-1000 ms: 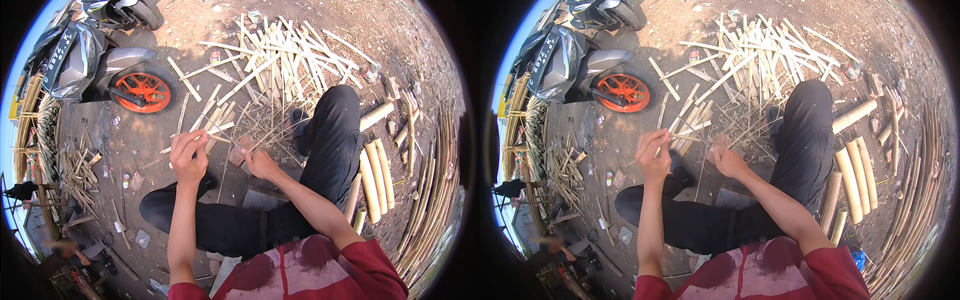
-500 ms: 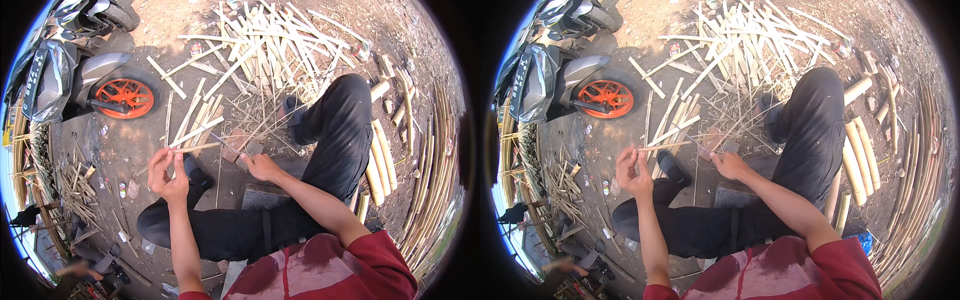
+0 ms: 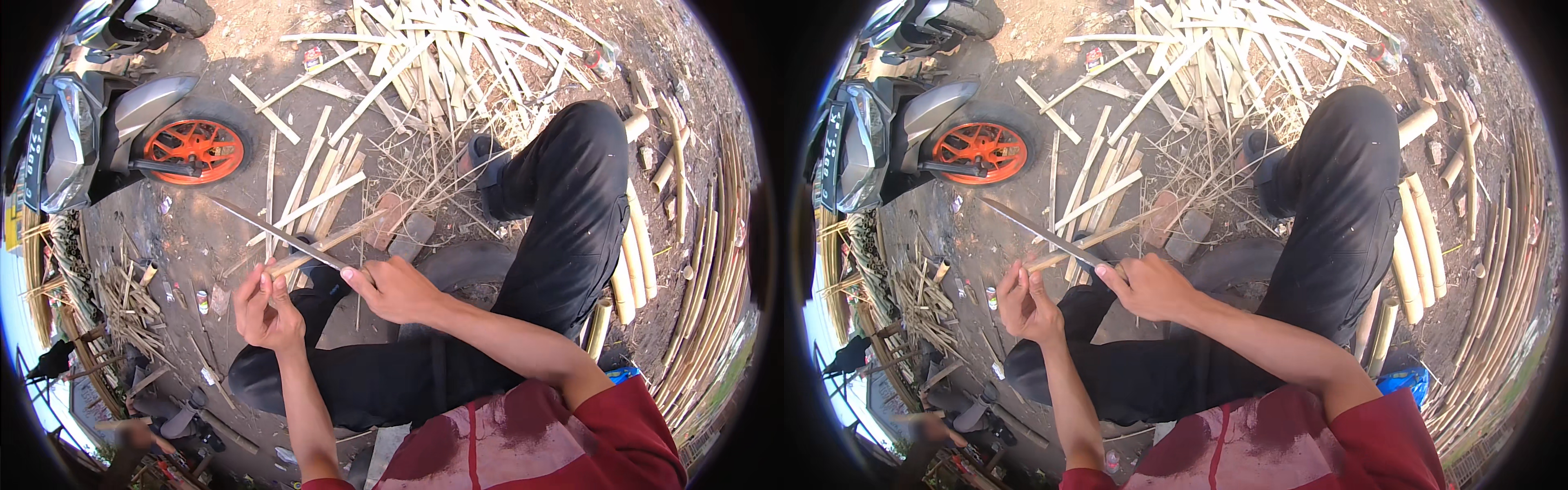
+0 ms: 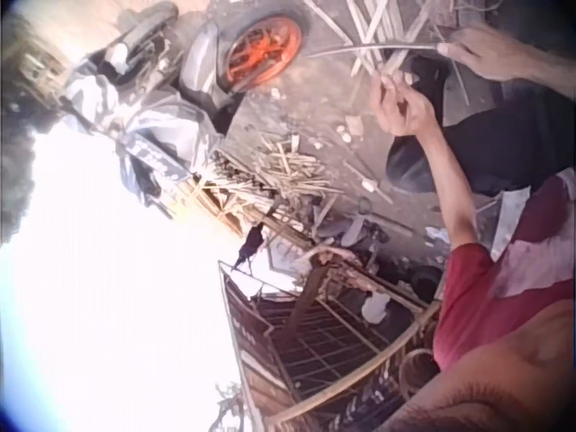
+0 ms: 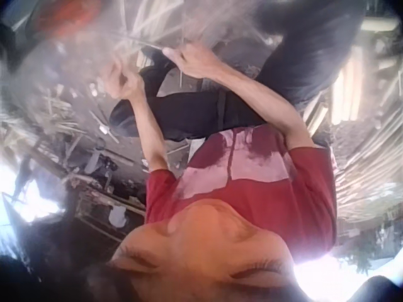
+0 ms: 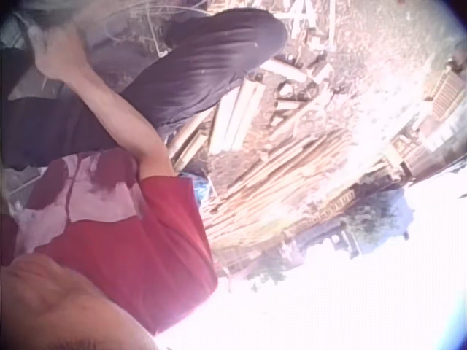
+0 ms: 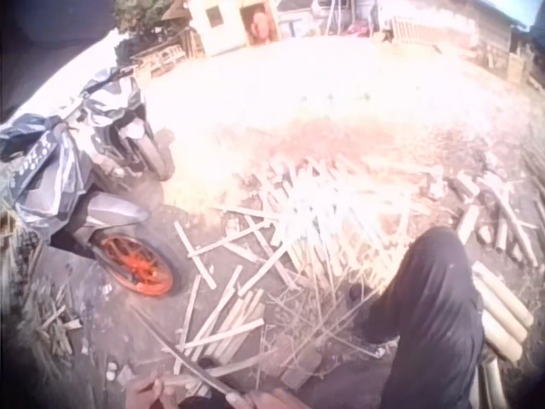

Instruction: The person splits thin bamboo strips using a large blade, repeatedly running the edge along the material to divide it into finer sections.

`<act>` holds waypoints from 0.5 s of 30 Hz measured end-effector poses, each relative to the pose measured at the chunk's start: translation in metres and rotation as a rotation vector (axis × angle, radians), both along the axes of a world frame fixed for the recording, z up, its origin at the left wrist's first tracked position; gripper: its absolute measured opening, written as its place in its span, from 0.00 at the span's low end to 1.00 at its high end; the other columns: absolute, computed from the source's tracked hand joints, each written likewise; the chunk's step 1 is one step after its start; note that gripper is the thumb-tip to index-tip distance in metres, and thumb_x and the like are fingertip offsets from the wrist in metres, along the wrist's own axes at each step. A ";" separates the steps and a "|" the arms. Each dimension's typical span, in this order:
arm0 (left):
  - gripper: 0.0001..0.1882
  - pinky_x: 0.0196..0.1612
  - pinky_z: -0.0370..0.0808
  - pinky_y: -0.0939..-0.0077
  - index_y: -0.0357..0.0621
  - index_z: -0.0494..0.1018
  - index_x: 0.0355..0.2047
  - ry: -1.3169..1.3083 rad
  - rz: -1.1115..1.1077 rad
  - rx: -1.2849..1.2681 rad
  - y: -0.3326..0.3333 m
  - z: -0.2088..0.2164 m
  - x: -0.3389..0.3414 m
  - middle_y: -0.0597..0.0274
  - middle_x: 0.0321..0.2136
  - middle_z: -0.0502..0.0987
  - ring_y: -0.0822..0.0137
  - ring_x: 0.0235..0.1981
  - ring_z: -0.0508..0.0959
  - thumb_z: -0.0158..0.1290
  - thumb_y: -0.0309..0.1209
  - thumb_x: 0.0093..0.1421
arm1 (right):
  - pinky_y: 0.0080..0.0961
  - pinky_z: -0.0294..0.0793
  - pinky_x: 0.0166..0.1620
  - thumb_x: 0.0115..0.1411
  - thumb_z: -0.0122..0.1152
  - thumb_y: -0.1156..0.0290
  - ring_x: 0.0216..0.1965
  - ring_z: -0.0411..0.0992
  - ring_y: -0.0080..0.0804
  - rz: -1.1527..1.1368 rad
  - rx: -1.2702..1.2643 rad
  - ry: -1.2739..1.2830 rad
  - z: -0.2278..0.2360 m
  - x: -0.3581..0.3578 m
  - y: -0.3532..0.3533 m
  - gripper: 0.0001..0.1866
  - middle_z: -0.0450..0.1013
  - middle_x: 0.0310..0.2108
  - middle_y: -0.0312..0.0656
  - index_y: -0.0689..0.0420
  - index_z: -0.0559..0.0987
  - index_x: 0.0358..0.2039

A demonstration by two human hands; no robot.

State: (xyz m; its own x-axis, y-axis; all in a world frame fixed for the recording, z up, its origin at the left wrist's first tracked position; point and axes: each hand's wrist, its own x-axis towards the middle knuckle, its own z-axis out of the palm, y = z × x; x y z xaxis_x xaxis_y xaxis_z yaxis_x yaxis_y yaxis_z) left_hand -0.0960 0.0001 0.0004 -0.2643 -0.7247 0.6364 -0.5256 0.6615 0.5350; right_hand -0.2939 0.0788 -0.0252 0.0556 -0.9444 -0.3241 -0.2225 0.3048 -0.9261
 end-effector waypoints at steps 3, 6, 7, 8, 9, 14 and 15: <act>0.06 0.44 0.85 0.63 0.28 0.77 0.40 -0.045 0.024 -0.039 0.010 -0.006 0.000 0.40 0.46 0.77 0.52 0.48 0.81 0.58 0.16 0.63 | 0.52 0.75 0.34 0.72 0.45 0.45 0.26 0.76 0.64 0.008 0.075 0.006 -0.007 0.005 0.004 0.36 0.73 0.18 0.62 0.68 0.80 0.24; 0.06 0.45 0.86 0.62 0.27 0.77 0.41 -0.035 -0.006 -0.118 0.003 -0.007 -0.002 0.40 0.46 0.76 0.52 0.48 0.81 0.57 0.16 0.63 | 0.54 0.75 0.37 0.71 0.43 0.42 0.29 0.76 0.66 0.027 0.183 0.040 -0.050 -0.015 0.011 0.38 0.74 0.21 0.66 0.70 0.80 0.26; 0.07 0.47 0.87 0.60 0.25 0.77 0.41 -0.043 0.013 -0.067 0.009 -0.005 -0.001 0.40 0.47 0.75 0.50 0.47 0.82 0.56 0.15 0.63 | 0.55 0.75 0.38 0.71 0.43 0.42 0.29 0.76 0.66 0.024 0.199 0.068 -0.047 -0.014 0.013 0.38 0.74 0.21 0.66 0.70 0.80 0.26; 0.06 0.46 0.88 0.60 0.26 0.77 0.41 -0.008 0.024 -0.076 0.009 -0.006 -0.005 0.40 0.45 0.76 0.50 0.45 0.82 0.57 0.15 0.63 | 0.55 0.75 0.38 0.71 0.43 0.42 0.30 0.76 0.67 0.022 0.216 0.096 -0.045 -0.013 0.014 0.39 0.74 0.22 0.67 0.70 0.80 0.27; 0.06 0.45 0.88 0.59 0.27 0.78 0.40 0.026 0.036 -0.084 0.006 -0.008 -0.010 0.41 0.43 0.76 0.50 0.44 0.82 0.58 0.14 0.62 | 0.54 0.75 0.38 0.71 0.43 0.42 0.30 0.76 0.66 0.050 0.163 0.065 -0.041 -0.010 0.013 0.38 0.74 0.21 0.66 0.70 0.80 0.27; 0.06 0.45 0.89 0.58 0.29 0.78 0.39 0.046 0.066 -0.054 0.004 -0.008 -0.017 0.41 0.42 0.76 0.50 0.43 0.82 0.58 0.15 0.61 | 0.53 0.73 0.37 0.73 0.42 0.44 0.28 0.74 0.66 -0.004 0.307 0.135 -0.110 -0.030 0.028 0.38 0.72 0.19 0.63 0.68 0.76 0.21; 0.06 0.45 0.89 0.58 0.29 0.78 0.39 0.036 0.056 -0.059 0.004 -0.008 -0.009 0.41 0.42 0.76 0.50 0.43 0.82 0.58 0.15 0.61 | 0.53 0.74 0.40 0.72 0.42 0.43 0.32 0.76 0.67 0.031 0.389 0.162 -0.124 -0.039 0.033 0.39 0.73 0.23 0.66 0.70 0.78 0.23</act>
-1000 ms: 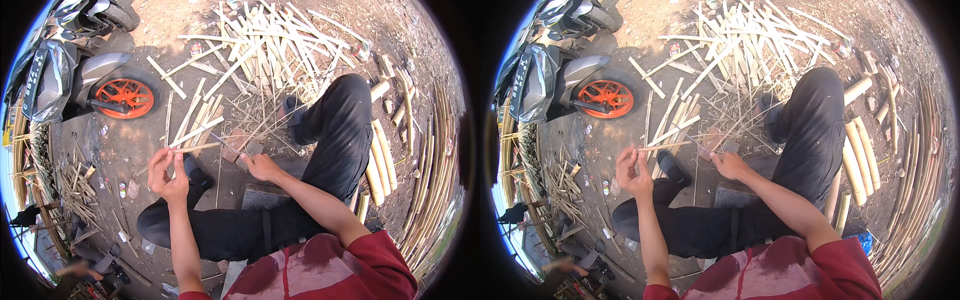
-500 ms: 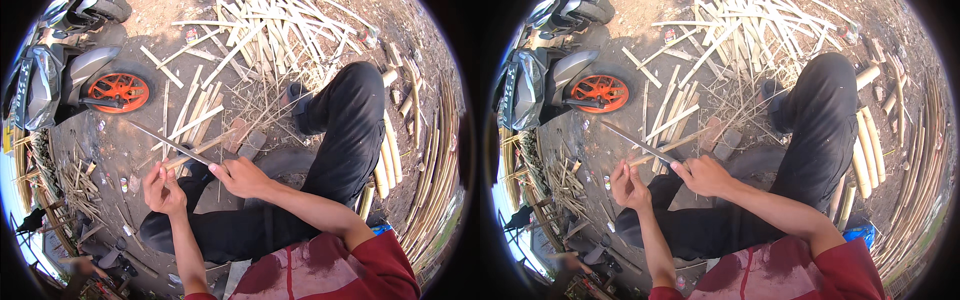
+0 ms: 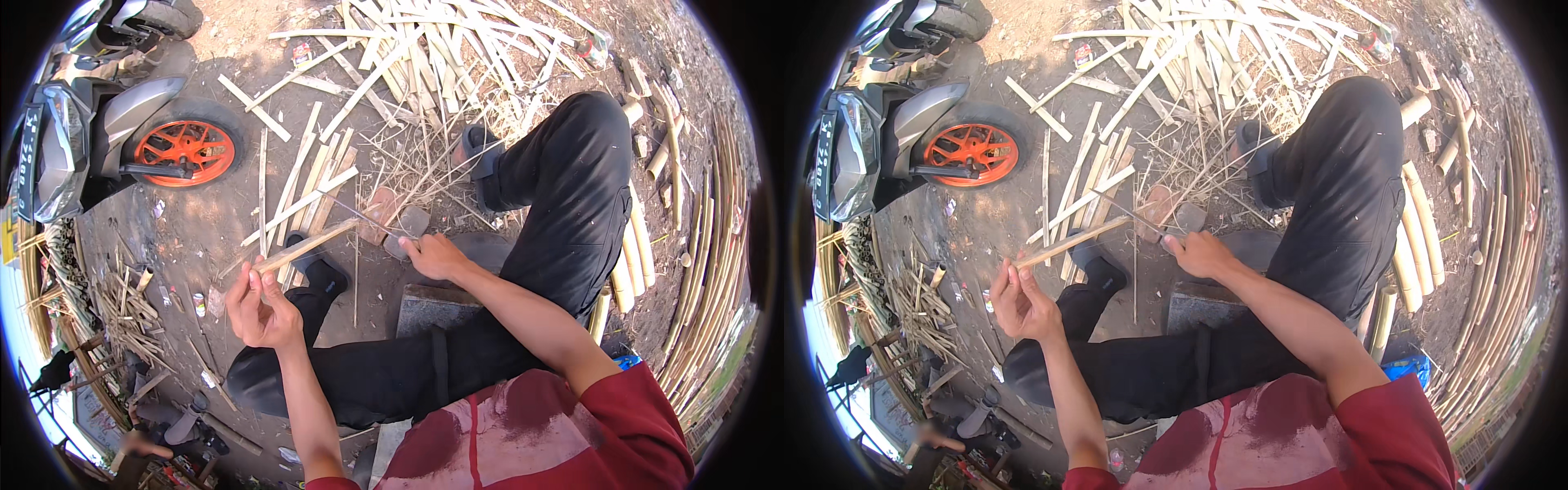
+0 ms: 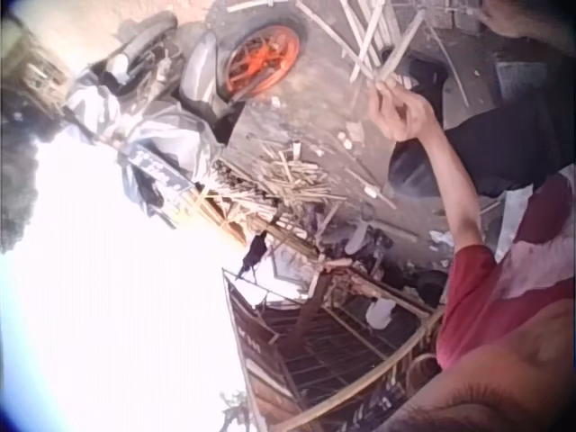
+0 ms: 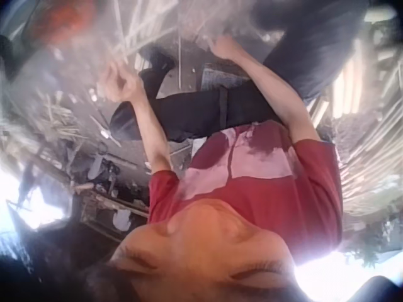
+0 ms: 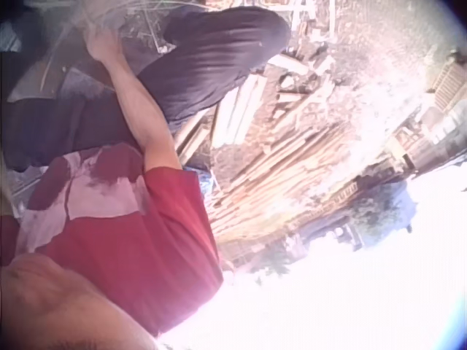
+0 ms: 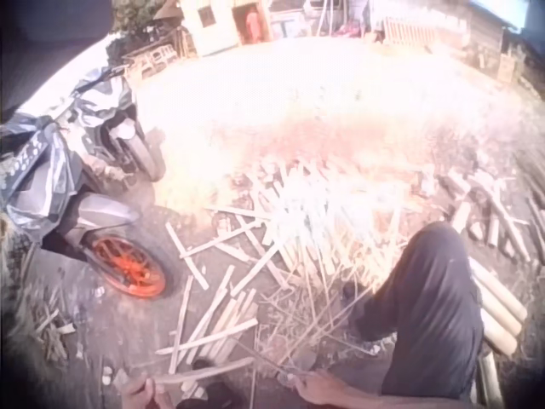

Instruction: The person splits thin bamboo strips using a large blade, repeatedly running the edge along the material to divide it into finer sections.

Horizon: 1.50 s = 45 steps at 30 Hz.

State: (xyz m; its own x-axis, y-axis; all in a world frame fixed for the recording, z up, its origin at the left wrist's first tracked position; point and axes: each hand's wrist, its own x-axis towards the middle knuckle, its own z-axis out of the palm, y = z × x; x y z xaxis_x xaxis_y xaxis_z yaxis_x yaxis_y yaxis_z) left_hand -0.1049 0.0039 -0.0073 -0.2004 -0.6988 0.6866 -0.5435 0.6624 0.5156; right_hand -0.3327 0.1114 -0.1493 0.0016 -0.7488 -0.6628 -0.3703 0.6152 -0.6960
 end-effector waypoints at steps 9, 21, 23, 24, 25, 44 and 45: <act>0.05 0.45 0.88 0.60 0.29 0.78 0.38 -0.001 0.067 0.033 -0.014 -0.001 0.005 0.41 0.42 0.77 0.52 0.43 0.82 0.59 0.16 0.62 | 0.55 0.74 0.46 0.72 0.41 0.43 0.39 0.76 0.70 -0.046 -0.073 0.003 -0.028 0.019 -0.011 0.39 0.76 0.30 0.70 0.72 0.80 0.30; 0.07 0.42 0.88 0.66 0.25 0.77 0.41 0.022 0.104 0.026 -0.017 -0.006 0.014 0.40 0.45 0.76 0.53 0.41 0.84 0.58 0.18 0.63 | 0.53 0.75 0.46 0.71 0.42 0.40 0.39 0.77 0.67 -0.011 0.042 0.012 -0.029 0.007 -0.014 0.41 0.76 0.28 0.70 0.72 0.80 0.28; 0.08 0.42 0.87 0.67 0.26 0.78 0.41 0.018 0.153 0.017 -0.018 -0.004 0.011 0.40 0.45 0.76 0.55 0.42 0.83 0.60 0.19 0.63 | 0.54 0.74 0.49 0.71 0.41 0.41 0.43 0.77 0.67 0.024 0.027 0.024 0.013 0.015 -0.020 0.41 0.76 0.33 0.72 0.72 0.81 0.30; 0.08 0.41 0.87 0.68 0.26 0.78 0.41 0.025 0.146 0.007 -0.018 -0.004 0.009 0.40 0.45 0.76 0.56 0.42 0.82 0.60 0.19 0.63 | 0.54 0.73 0.53 0.71 0.40 0.40 0.46 0.76 0.66 0.034 -0.055 -0.050 0.023 0.015 -0.018 0.41 0.76 0.37 0.72 0.72 0.82 0.31; 0.08 0.41 0.87 0.69 0.26 0.78 0.41 0.024 0.129 0.010 -0.017 -0.004 0.005 0.41 0.45 0.76 0.57 0.42 0.82 0.60 0.19 0.62 | 0.54 0.73 0.53 0.71 0.39 0.40 0.46 0.76 0.65 -0.006 -0.004 0.016 0.007 0.013 -0.012 0.42 0.77 0.37 0.71 0.72 0.82 0.31; 0.09 0.41 0.87 0.72 0.25 0.78 0.41 0.134 0.251 0.085 -0.018 -0.008 0.028 0.43 0.46 0.77 0.59 0.41 0.83 0.60 0.18 0.62 | 0.48 0.78 0.39 0.71 0.39 0.38 0.27 0.79 0.59 0.016 0.110 0.024 -0.011 0.001 0.010 0.44 0.76 0.20 0.61 0.72 0.79 0.21; 0.09 0.42 0.87 0.72 0.24 0.78 0.41 0.161 0.250 0.087 -0.016 -0.008 0.028 0.43 0.46 0.77 0.59 0.41 0.83 0.60 0.18 0.62 | 0.48 0.78 0.39 0.71 0.39 0.38 0.27 0.79 0.59 -0.017 0.181 0.010 -0.011 0.001 0.014 0.45 0.76 0.20 0.61 0.72 0.79 0.21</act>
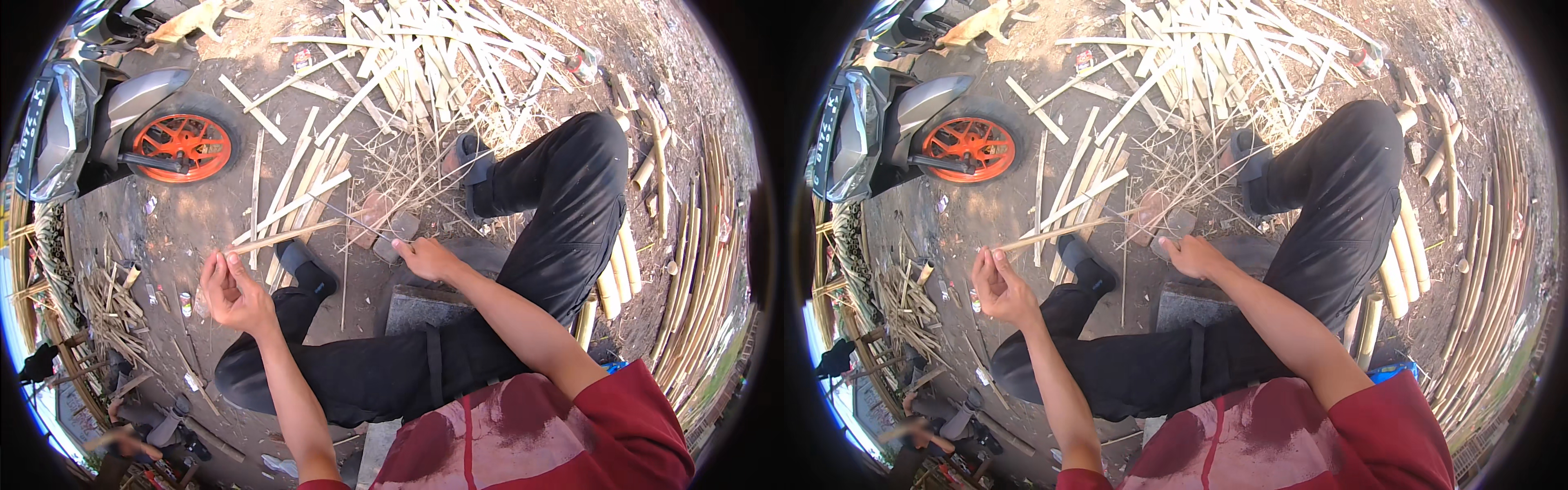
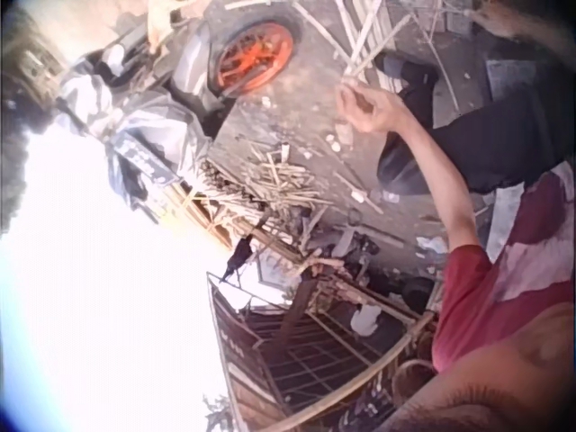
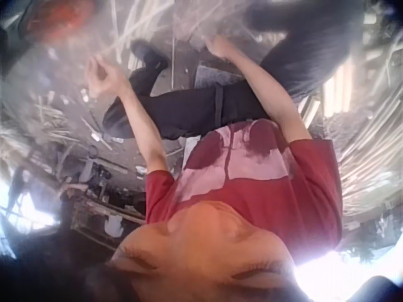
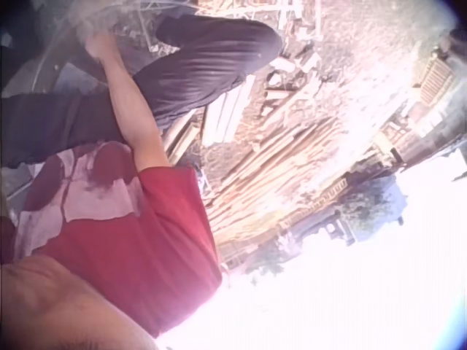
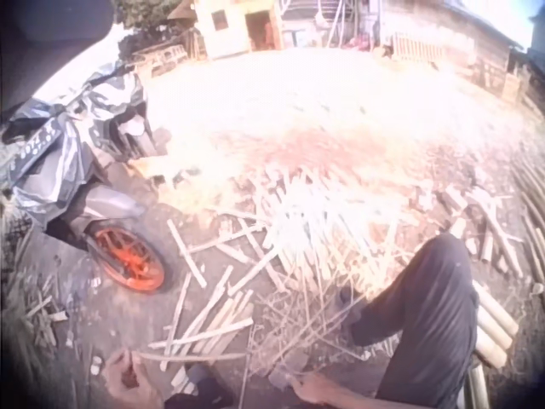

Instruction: The person splits thin bamboo strips using a large blade, repeatedly running the edge along the material to divide it into finer sections.

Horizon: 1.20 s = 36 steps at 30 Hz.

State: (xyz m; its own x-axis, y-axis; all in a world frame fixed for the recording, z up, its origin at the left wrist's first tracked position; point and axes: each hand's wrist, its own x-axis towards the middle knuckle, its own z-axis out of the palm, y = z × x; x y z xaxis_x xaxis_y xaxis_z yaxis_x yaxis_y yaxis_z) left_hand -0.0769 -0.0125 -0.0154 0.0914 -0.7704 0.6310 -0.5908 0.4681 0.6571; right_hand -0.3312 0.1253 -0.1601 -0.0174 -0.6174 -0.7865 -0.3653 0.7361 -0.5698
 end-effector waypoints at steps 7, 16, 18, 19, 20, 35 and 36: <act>0.07 0.43 0.86 0.74 0.26 0.74 0.40 0.116 -0.017 0.090 0.000 0.000 -0.003 0.46 0.48 0.73 0.61 0.42 0.82 0.59 0.17 0.63 | 0.50 0.76 0.42 0.71 0.39 0.38 0.29 0.78 0.61 0.028 -0.043 0.117 -0.001 -0.001 -0.003 0.44 0.76 0.21 0.61 0.71 0.76 0.21; 0.07 0.40 0.68 0.68 0.46 0.63 0.24 0.913 -0.236 0.326 -0.017 -0.012 0.001 0.58 0.28 0.69 0.64 0.29 0.68 0.46 0.32 0.57 | 0.55 0.74 0.49 0.70 0.40 0.38 0.41 0.77 0.69 0.098 -0.139 0.074 0.005 0.016 -0.013 0.44 0.76 0.32 0.72 0.73 0.81 0.27; 0.17 0.31 0.59 0.72 0.54 0.50 0.17 1.090 -0.314 0.446 -0.023 -0.001 -0.013 0.65 0.15 0.56 0.70 0.21 0.58 0.43 0.37 0.57 | 0.54 0.74 0.49 0.70 0.40 0.38 0.42 0.76 0.70 0.121 -0.133 0.068 0.012 0.020 -0.012 0.43 0.76 0.32 0.72 0.72 0.81 0.27; 0.17 0.28 0.57 0.73 0.54 0.49 0.17 1.079 -0.280 0.438 -0.028 -0.001 -0.016 0.67 0.15 0.55 0.71 0.20 0.56 0.43 0.38 0.58 | 0.54 0.74 0.49 0.70 0.40 0.38 0.42 0.76 0.70 0.128 -0.167 0.072 0.015 0.023 -0.016 0.43 0.76 0.32 0.72 0.72 0.81 0.27; 0.18 0.26 0.54 0.73 0.54 0.49 0.17 1.068 -0.247 0.429 -0.031 0.001 -0.019 0.68 0.14 0.53 0.72 0.18 0.55 0.43 0.38 0.58 | 0.54 0.74 0.49 0.70 0.40 0.38 0.42 0.76 0.70 0.135 -0.201 0.076 0.017 0.029 -0.018 0.43 0.76 0.32 0.72 0.72 0.81 0.26; 0.15 0.23 0.52 0.70 0.52 0.52 0.21 1.036 0.584 0.341 -0.073 -0.002 -0.012 0.70 0.16 0.53 0.70 0.17 0.53 0.42 0.39 0.61 | 0.55 0.75 0.47 0.72 0.39 0.40 0.41 0.77 0.67 0.096 -0.169 0.007 0.021 0.042 -0.019 0.40 0.77 0.32 0.68 0.68 0.83 0.32; 0.15 0.23 0.52 0.70 0.51 0.52 0.21 1.029 0.621 0.345 -0.072 0.000 -0.012 0.70 0.16 0.53 0.70 0.17 0.53 0.42 0.39 0.60 | 0.55 0.75 0.47 0.72 0.39 0.40 0.41 0.77 0.68 0.105 -0.158 0.015 0.019 0.044 -0.018 0.40 0.77 0.32 0.69 0.68 0.83 0.32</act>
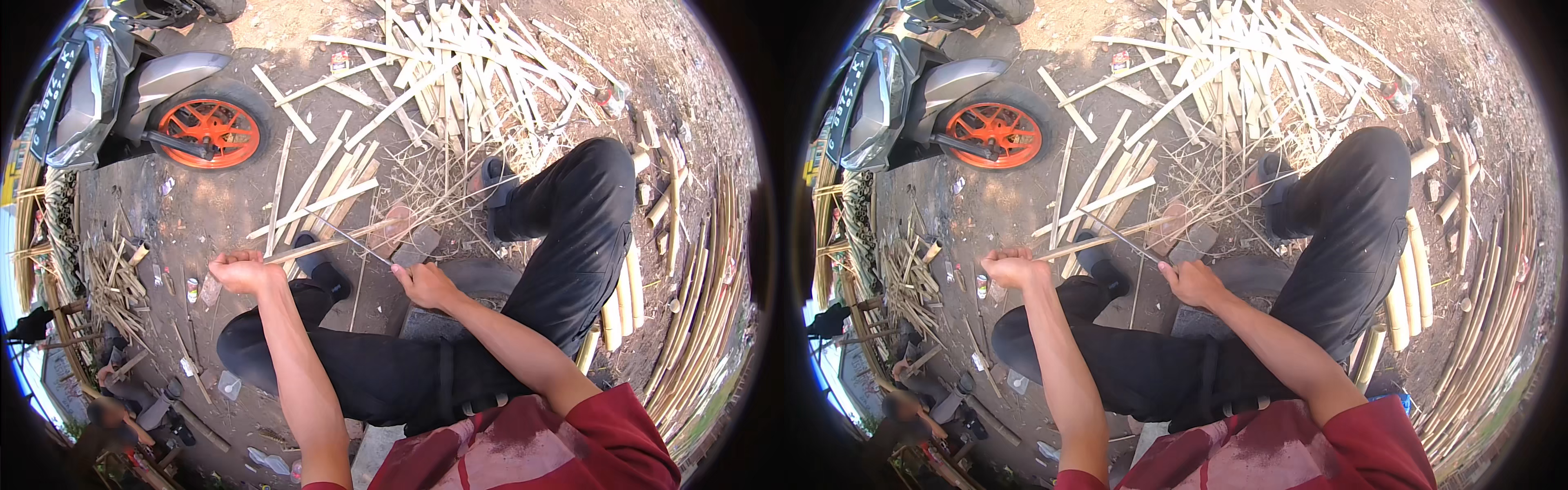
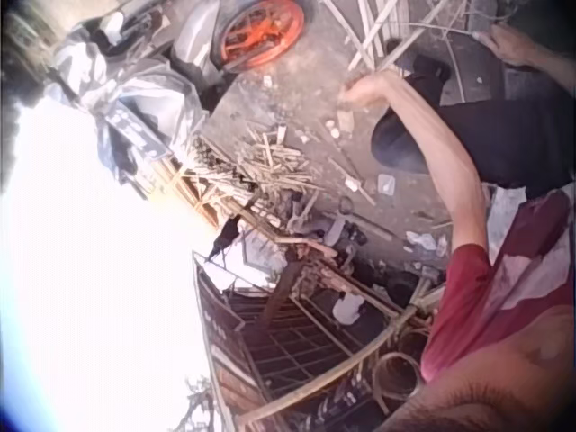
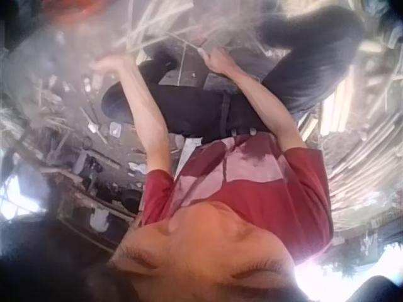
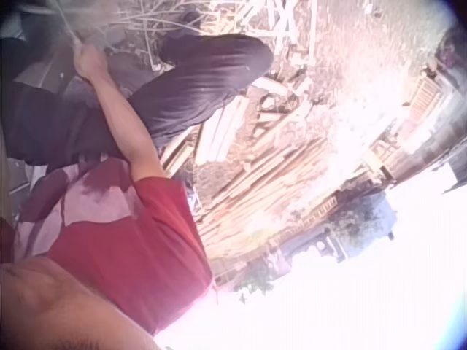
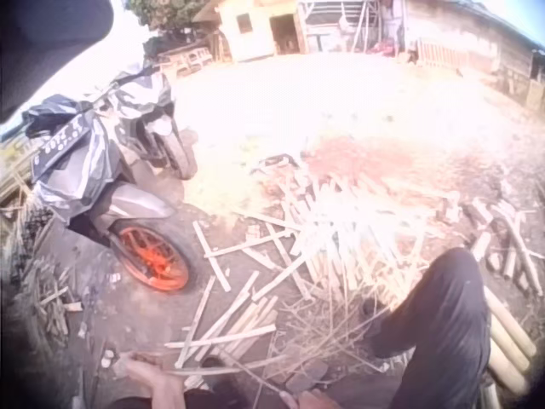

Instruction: The person splits thin bamboo strips using a large blade, repeatedly running the edge along the material to divide it into finer sections.

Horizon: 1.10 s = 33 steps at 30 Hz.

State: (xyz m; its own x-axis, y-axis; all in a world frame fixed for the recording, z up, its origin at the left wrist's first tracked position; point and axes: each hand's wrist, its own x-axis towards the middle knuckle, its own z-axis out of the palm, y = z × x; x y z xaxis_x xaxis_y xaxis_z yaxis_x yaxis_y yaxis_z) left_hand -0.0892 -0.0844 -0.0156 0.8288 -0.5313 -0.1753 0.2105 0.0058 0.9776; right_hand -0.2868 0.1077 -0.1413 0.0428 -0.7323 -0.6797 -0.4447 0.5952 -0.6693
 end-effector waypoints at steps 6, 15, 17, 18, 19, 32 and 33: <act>0.16 0.23 0.52 0.69 0.52 0.51 0.20 -0.016 0.024 -0.001 0.004 0.003 0.006 0.69 0.16 0.52 0.70 0.18 0.52 0.43 0.40 0.61 | 0.56 0.75 0.46 0.72 0.40 0.40 0.39 0.76 0.70 0.058 -0.131 0.015 0.043 0.014 -0.008 0.39 0.77 0.32 0.70 0.69 0.83 0.33; 0.16 0.24 0.53 0.69 0.53 0.50 0.19 0.000 -0.001 -0.012 0.011 0.000 0.009 0.69 0.15 0.53 0.70 0.17 0.53 0.41 0.39 0.59 | 0.55 0.76 0.45 0.72 0.41 0.42 0.38 0.77 0.68 0.076 -0.122 0.005 0.045 0.011 0.000 0.38 0.77 0.31 0.69 0.67 0.83 0.30; 0.15 0.23 0.52 0.69 0.53 0.49 0.20 -0.012 0.015 -0.001 0.012 0.000 0.001 0.69 0.16 0.53 0.70 0.17 0.52 0.41 0.39 0.59 | 0.55 0.76 0.47 0.72 0.41 0.42 0.39 0.78 0.67 0.106 -0.152 -0.025 0.054 0.015 0.004 0.38 0.77 0.32 0.69 0.66 0.84 0.31; 0.15 0.22 0.52 0.69 0.53 0.49 0.21 -0.019 0.023 0.006 0.014 -0.001 -0.002 0.69 0.17 0.53 0.70 0.17 0.52 0.41 0.39 0.59 | 0.55 0.76 0.47 0.72 0.41 0.42 0.39 0.78 0.67 0.071 -0.084 0.019 0.034 0.006 0.009 0.38 0.77 0.31 0.68 0.66 0.84 0.31; 0.15 0.22 0.52 0.68 0.53 0.49 0.21 -0.019 0.015 0.009 0.015 0.000 -0.003 0.69 0.17 0.52 0.70 0.17 0.52 0.41 0.39 0.59 | 0.55 0.76 0.48 0.72 0.41 0.42 0.39 0.78 0.66 0.031 -0.030 0.061 0.004 -0.007 0.015 0.38 0.77 0.31 0.67 0.66 0.84 0.31; 0.15 0.22 0.53 0.70 0.53 0.50 0.21 0.056 -0.124 -0.037 0.009 0.012 -0.014 0.70 0.16 0.51 0.70 0.17 0.53 0.43 0.37 0.61 | 0.51 0.76 0.53 0.72 0.39 0.42 0.48 0.77 0.62 -0.053 0.190 0.283 -0.037 -0.032 0.016 0.38 0.79 0.42 0.64 0.67 0.84 0.40; 0.15 0.22 0.54 0.70 0.52 0.51 0.21 0.048 -0.111 -0.019 0.003 0.014 -0.014 0.70 0.16 0.51 0.72 0.17 0.53 0.42 0.37 0.62 | 0.51 0.76 0.53 0.72 0.39 0.42 0.49 0.77 0.61 -0.051 0.200 0.301 -0.035 -0.032 0.015 0.38 0.79 0.43 0.64 0.68 0.84 0.41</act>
